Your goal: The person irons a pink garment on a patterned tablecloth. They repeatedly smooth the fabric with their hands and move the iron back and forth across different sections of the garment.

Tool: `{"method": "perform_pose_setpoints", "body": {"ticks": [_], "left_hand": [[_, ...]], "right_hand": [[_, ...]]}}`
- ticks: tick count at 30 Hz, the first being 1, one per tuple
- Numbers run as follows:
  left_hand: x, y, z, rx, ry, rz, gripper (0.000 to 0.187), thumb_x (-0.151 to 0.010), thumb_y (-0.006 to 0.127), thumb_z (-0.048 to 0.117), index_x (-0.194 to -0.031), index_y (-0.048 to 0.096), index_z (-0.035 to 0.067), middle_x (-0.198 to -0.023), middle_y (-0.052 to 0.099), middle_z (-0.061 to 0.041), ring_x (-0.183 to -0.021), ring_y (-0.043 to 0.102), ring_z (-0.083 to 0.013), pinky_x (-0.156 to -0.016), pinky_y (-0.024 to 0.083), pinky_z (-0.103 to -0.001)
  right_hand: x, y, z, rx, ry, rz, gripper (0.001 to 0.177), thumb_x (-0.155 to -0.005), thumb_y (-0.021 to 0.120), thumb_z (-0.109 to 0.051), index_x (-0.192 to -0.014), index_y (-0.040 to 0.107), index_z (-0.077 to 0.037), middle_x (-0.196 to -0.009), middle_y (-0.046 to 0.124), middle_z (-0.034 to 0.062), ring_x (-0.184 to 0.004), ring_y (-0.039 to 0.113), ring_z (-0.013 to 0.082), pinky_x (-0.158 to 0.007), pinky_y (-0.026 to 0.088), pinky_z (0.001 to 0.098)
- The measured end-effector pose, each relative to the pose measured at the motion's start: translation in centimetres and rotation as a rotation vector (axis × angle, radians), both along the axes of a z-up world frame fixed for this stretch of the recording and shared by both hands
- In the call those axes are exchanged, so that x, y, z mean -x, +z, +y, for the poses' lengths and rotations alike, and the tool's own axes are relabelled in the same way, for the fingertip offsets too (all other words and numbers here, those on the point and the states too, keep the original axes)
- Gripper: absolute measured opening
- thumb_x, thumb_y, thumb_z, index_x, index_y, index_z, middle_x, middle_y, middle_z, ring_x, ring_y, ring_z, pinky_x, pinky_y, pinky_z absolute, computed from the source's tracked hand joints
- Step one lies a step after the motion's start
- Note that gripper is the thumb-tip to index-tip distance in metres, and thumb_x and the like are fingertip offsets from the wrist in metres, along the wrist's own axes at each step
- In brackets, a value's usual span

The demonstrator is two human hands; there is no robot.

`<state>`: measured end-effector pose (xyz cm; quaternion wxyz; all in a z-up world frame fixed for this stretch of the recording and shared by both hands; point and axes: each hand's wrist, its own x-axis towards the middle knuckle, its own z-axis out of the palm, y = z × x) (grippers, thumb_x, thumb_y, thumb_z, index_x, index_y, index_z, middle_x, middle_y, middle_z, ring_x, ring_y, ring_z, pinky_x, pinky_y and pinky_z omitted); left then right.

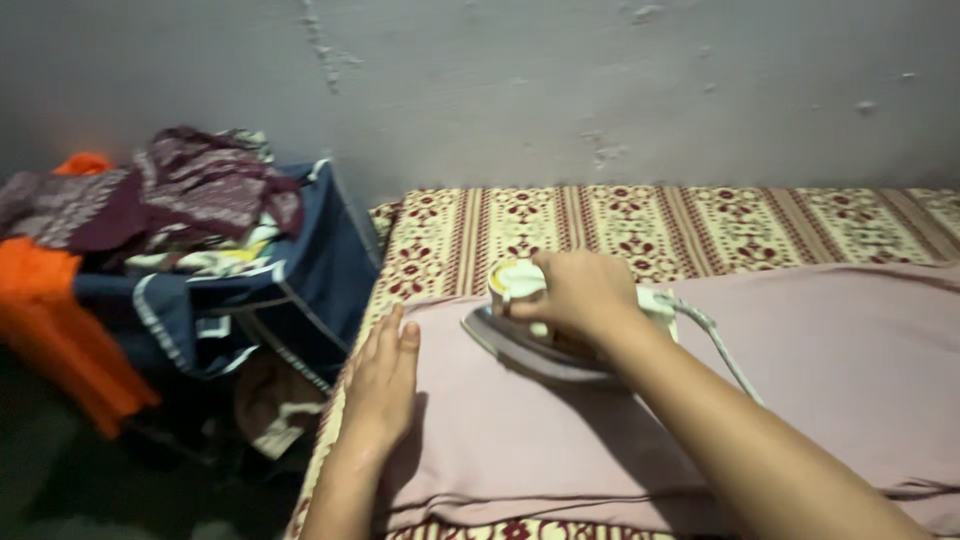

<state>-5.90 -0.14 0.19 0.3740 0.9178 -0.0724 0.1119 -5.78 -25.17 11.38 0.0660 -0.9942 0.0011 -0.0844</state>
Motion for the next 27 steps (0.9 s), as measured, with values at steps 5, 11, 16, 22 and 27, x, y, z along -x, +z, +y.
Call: {"method": "perform_pose_setpoints", "body": {"ticks": [5,11,16,22,27], "left_hand": [[2.2,0.2,6.6,0.128,0.115,0.068,0.073,-0.1,0.024,0.058,-0.15,0.046,0.01,-0.153,0.049,-0.017,-0.142,0.043,-0.0354,-0.116,0.032,-0.042],[3.3,-0.4,9.4,0.256,0.096,0.185,0.082,-0.099,0.016,0.065,-0.147,0.051,0.009,-0.153,0.049,-0.017,-0.144,0.042,-0.032,-0.117,0.029,-0.039],[3.3,-2.0,9.0,0.482,0.009,0.213,0.092,-0.096,0.015,0.071,-0.145,0.054,0.004,-0.146,0.059,-0.016,-0.139,0.052,-0.0266,-0.116,0.033,-0.036],[2.8,-3.2,9.7,0.718,-0.053,0.248,0.094,-0.095,0.018,0.072,-0.143,0.054,0.0,-0.143,0.062,-0.02,-0.136,0.055,-0.0278,-0.115,0.035,-0.037],[3.4,-2.6,8.8,0.685,-0.078,0.24,0.093,-0.095,0.017,0.071,-0.145,0.053,0.002,-0.144,0.06,-0.021,-0.137,0.053,-0.0282,-0.116,0.034,-0.037]], "right_hand": [[-2.0,0.6,4.2,-0.011,0.102,0.035,0.062,-0.063,0.078,-0.068,-0.102,0.076,-0.021,-0.09,0.076,0.0104,-0.085,0.073,0.0305,-0.071,0.057,0.0464],[2.9,0.1,7.8,-0.031,0.226,0.115,0.058,-0.064,0.077,-0.068,-0.097,0.073,-0.02,-0.085,0.075,0.0081,-0.08,0.074,0.0286,-0.069,0.057,0.0454],[9.3,0.4,8.4,0.03,0.345,0.188,0.052,-0.066,0.079,-0.063,-0.092,0.071,-0.018,-0.075,0.073,0.0104,-0.076,0.072,0.032,-0.067,0.055,0.0467],[8.8,0.5,9.2,0.034,0.22,0.25,0.055,-0.062,0.08,-0.063,-0.095,0.07,-0.02,-0.073,0.073,0.0094,-0.073,0.073,0.0292,-0.066,0.057,0.0456],[2.1,0.0,10.9,0.002,0.165,0.084,0.06,-0.066,0.079,-0.068,-0.1,0.074,-0.019,-0.083,0.075,0.0093,-0.077,0.073,0.0279,-0.066,0.057,0.0451]]}}
